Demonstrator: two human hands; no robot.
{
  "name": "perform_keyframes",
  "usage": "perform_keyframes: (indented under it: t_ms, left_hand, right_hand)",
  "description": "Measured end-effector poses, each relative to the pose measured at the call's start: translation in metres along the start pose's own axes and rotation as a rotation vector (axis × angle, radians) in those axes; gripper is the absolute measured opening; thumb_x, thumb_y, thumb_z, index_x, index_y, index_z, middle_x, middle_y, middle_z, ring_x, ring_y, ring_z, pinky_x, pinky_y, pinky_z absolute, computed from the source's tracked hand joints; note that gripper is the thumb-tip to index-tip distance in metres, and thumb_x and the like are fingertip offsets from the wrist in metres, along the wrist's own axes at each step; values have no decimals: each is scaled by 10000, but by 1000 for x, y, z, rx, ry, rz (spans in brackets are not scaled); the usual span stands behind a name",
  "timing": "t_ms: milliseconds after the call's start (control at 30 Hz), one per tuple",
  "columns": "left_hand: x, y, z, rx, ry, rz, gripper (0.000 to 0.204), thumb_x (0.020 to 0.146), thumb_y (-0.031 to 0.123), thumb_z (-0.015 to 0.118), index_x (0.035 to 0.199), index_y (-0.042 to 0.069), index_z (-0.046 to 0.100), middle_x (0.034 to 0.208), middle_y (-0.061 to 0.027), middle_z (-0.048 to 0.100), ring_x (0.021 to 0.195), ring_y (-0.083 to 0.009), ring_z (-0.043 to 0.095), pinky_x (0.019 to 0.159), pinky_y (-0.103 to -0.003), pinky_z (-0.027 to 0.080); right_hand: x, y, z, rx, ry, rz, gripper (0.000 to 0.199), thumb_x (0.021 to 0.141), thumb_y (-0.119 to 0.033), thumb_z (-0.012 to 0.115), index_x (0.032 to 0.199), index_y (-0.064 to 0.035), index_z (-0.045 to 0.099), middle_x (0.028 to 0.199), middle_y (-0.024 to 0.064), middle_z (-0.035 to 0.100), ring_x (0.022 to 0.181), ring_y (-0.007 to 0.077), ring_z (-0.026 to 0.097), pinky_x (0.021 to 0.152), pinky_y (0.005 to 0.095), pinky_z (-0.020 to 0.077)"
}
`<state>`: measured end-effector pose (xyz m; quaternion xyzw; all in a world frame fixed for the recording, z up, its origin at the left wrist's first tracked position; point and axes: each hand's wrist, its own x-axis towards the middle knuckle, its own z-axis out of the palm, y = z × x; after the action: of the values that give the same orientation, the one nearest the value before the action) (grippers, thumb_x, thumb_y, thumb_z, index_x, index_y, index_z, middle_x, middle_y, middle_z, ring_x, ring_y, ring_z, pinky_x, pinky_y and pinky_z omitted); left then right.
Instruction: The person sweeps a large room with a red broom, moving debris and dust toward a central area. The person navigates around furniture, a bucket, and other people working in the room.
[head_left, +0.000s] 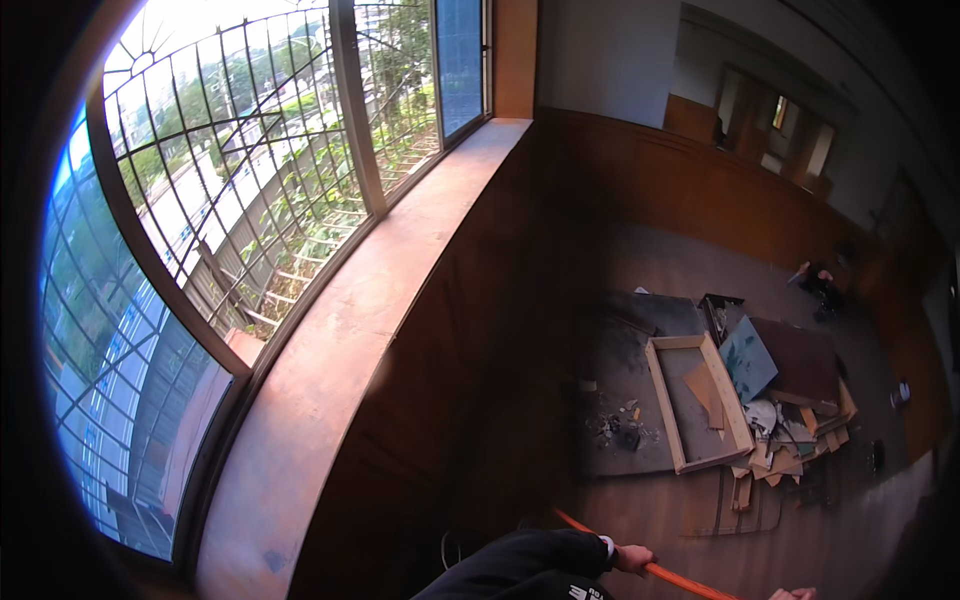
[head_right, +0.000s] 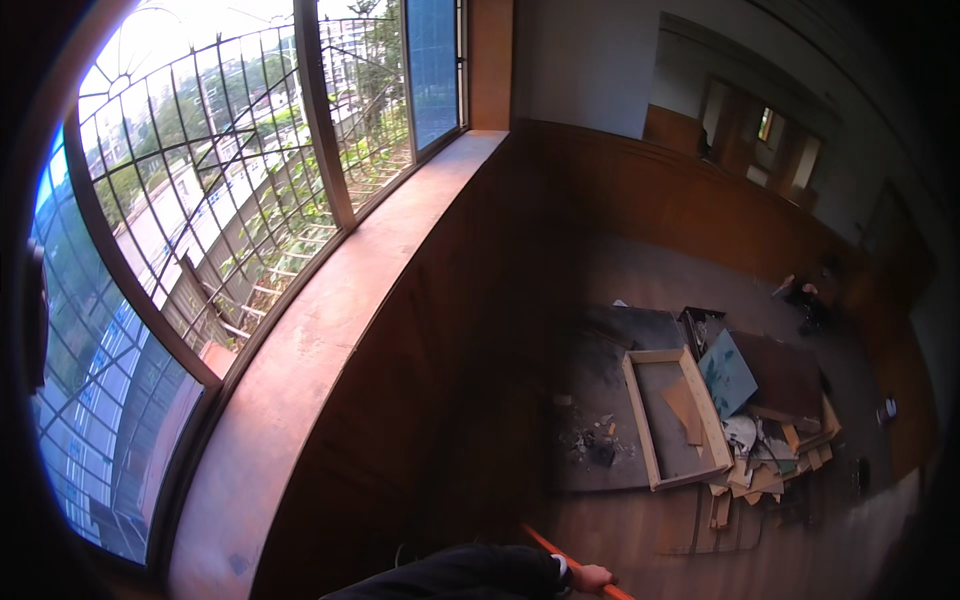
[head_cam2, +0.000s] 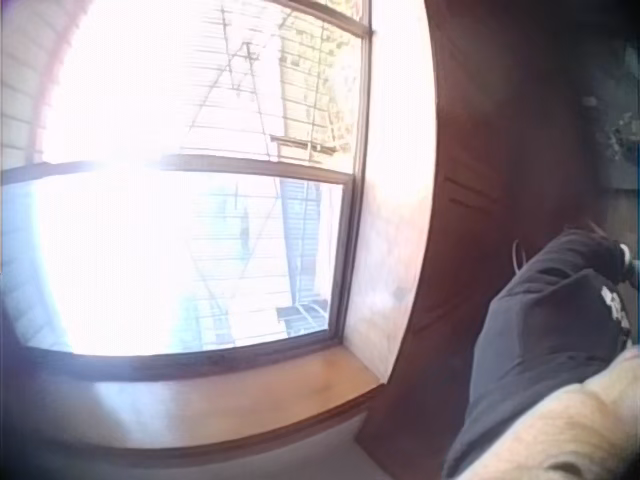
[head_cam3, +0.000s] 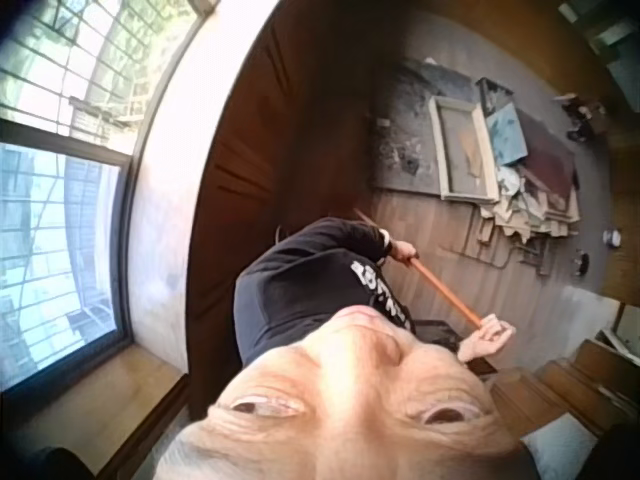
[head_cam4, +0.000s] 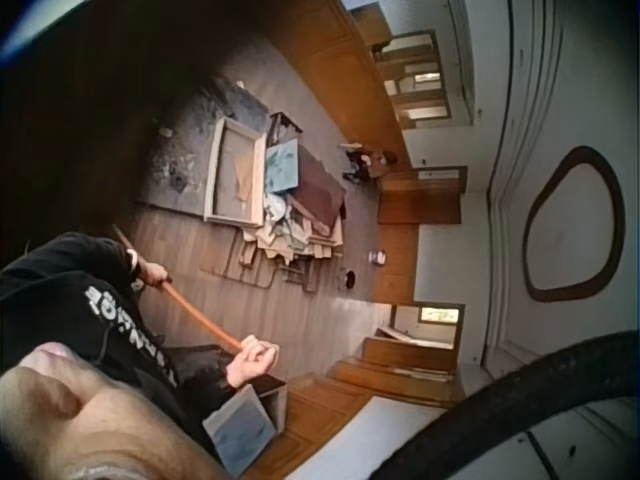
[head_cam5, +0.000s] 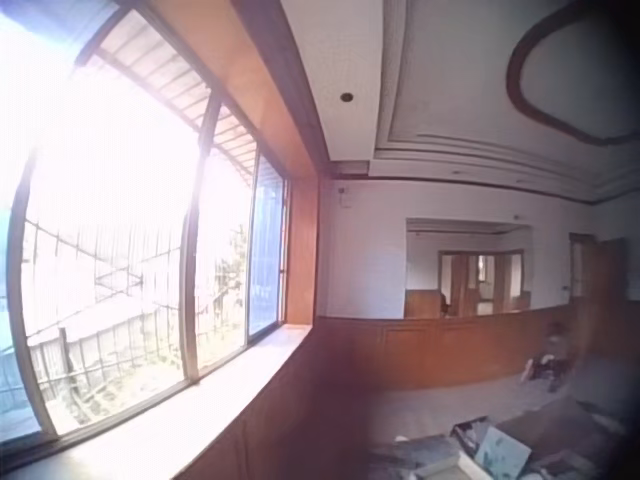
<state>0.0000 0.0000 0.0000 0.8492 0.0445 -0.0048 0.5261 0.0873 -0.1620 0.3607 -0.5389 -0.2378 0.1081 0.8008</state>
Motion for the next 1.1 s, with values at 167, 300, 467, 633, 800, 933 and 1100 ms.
perform_keyframes:
  t_ms: [167,300,467,633,800,933,1100]
  left_hand:
    - [-44,-28,-17,77,-62,-254,270,735,270,687,932,92,639,894,-148,654,886,-349,618,739,-437,499]
    - [-83,-62,-31,220,-125,-366,229,721,252,678,905,117,673,868,-145,663,862,-344,632,713,-434,515]
    - [-82,-69,-16,275,-135,-330,248,701,315,692,862,127,681,825,-134,664,832,-339,641,691,-435,525]
    - [-40,-33,10,187,-200,-24,299,743,329,665,972,145,612,818,-146,647,795,-370,622,662,-479,507]
    - [2,42,18,208,-347,165,482,782,584,587,985,147,565,794,-153,639,789,-368,620,690,-459,486]
    - [0,50,13,134,-308,139,504,804,533,599,1056,98,575,874,-204,634,863,-387,601,731,-464,475]
    - [-17,38,7,142,-260,10,360,798,414,632,993,115,590,843,-183,638,834,-400,591,709,-449,483]
  right_hand:
    - [-7,43,5,45,30,294,299,981,-205,370,722,-70,432,484,-35,228,423,80,222,496,243,251]
    - [-30,76,6,53,-118,395,284,980,-190,373,735,-67,446,490,-35,238,428,86,243,521,257,291]
    - [-30,91,-22,264,-146,362,285,990,-214,363,827,-29,506,480,-23,265,419,101,250,540,285,331]
    - [-25,47,-53,158,58,86,310,997,-242,354,722,-103,391,450,-46,229,346,56,189,392,222,220]
    - [-41,-21,-66,-128,225,-186,304,972,-226,391,694,-103,391,469,-36,226,349,67,218,360,224,206]
    - [-40,-18,-77,-203,261,-142,239,938,-224,456,765,-63,486,583,4,388,449,104,384,400,233,317]
    - [-54,-1,-74,-79,149,-143,158,921,-100,472,786,-30,513,624,28,445,469,144,411,486,304,355]
